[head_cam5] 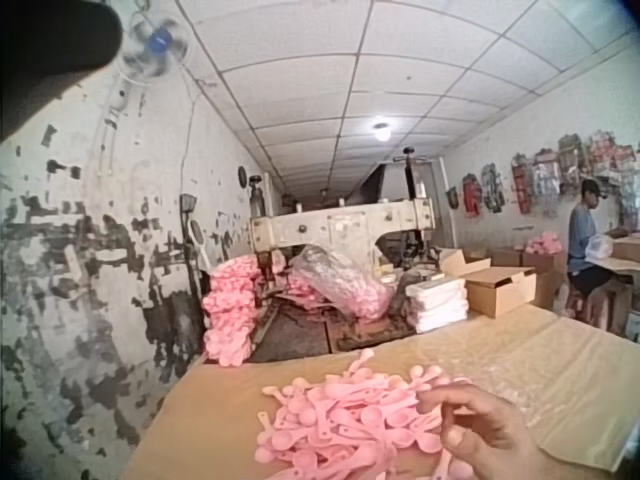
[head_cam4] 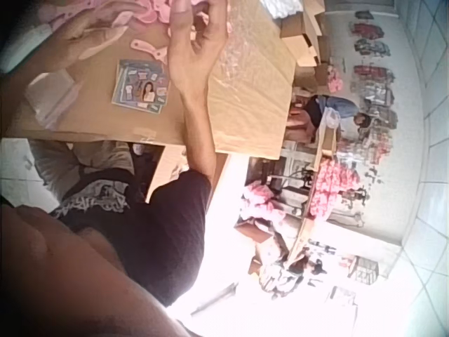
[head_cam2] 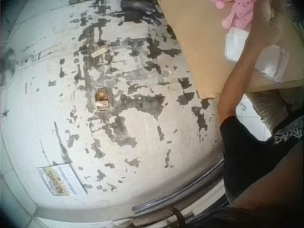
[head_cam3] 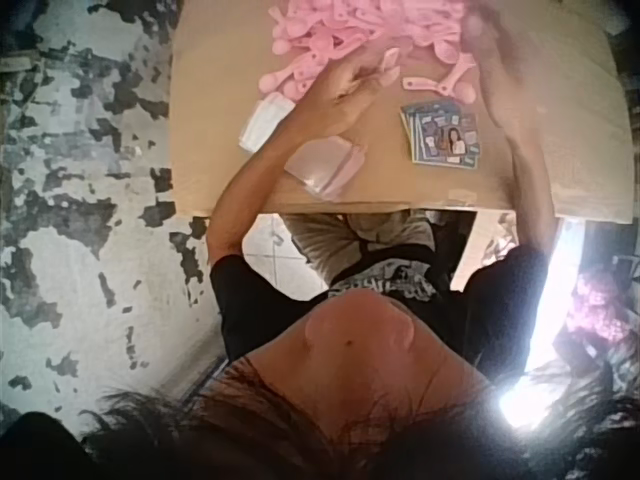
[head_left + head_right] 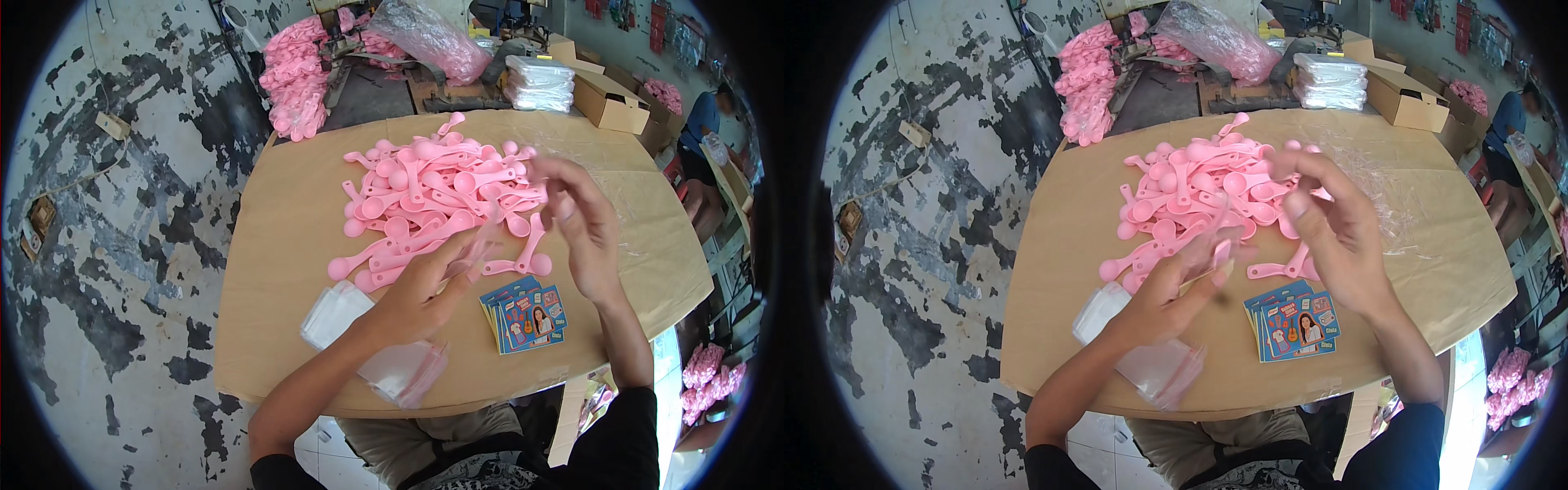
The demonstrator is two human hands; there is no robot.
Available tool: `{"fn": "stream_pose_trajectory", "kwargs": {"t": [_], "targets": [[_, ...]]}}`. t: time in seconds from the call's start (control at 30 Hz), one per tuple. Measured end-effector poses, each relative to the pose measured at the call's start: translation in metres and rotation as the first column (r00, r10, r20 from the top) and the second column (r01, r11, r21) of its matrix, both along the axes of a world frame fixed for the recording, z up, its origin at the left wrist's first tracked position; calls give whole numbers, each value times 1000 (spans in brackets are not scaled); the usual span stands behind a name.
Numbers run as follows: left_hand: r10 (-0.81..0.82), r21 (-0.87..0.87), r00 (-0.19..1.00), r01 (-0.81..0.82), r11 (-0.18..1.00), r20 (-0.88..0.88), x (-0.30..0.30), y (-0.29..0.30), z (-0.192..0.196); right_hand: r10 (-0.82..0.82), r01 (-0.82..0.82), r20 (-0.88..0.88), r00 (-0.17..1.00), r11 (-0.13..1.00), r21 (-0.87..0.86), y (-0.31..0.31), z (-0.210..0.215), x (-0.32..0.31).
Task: The person is putting a pink plastic object and a small cardboard card into a clear plastic bag and sealing it.
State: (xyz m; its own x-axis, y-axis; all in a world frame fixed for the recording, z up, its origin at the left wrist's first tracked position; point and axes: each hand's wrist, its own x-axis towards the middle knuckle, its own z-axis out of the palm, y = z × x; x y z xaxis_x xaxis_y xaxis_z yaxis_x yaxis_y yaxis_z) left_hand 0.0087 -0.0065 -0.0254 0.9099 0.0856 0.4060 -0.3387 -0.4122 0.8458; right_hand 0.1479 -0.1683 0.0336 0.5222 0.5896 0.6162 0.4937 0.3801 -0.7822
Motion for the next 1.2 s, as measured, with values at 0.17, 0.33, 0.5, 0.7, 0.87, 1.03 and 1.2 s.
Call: {"fn": "stream_pose_trajectory", "kwargs": {"t": [0.17, 0.33, 0.5, 0.7, 0.87, 1.03, 1.2], "targets": [[-548, -481, 798, 388, 786, -250, -14, -3, 30, 239, -266, -162, 957, 948, -176, 4, -11, 0], [-403, -436, 875, 263, 861, -267, -13, -4, 27, 169, -177, -107, 980, 982, -72, 11, -26, 1], [105, -469, 983, -165, 868, -151, -4, 4, 14, -87, 120, 327, 941, 989, -82, 14, -27, 7], [232, -59, 972, -235, 970, -43, 2, -10, 13, -246, 281, 735, 632, 956, 78, 16, -18, 2], [234, 213, 971, -218, 952, -53, 6, -23, 32, -294, 300, 727, 621, 945, 127, 16, -23, 7], [240, 317, 971, -221, 922, -20, 14, -25, 44, -236, 273, 708, 665, 960, 63, 12, -29, 16], [238, 346, 962, -179, 921, -135, 17, -19, 40, -164, 252, 704, 691, 967, -22, 7, -29, 20]]}}
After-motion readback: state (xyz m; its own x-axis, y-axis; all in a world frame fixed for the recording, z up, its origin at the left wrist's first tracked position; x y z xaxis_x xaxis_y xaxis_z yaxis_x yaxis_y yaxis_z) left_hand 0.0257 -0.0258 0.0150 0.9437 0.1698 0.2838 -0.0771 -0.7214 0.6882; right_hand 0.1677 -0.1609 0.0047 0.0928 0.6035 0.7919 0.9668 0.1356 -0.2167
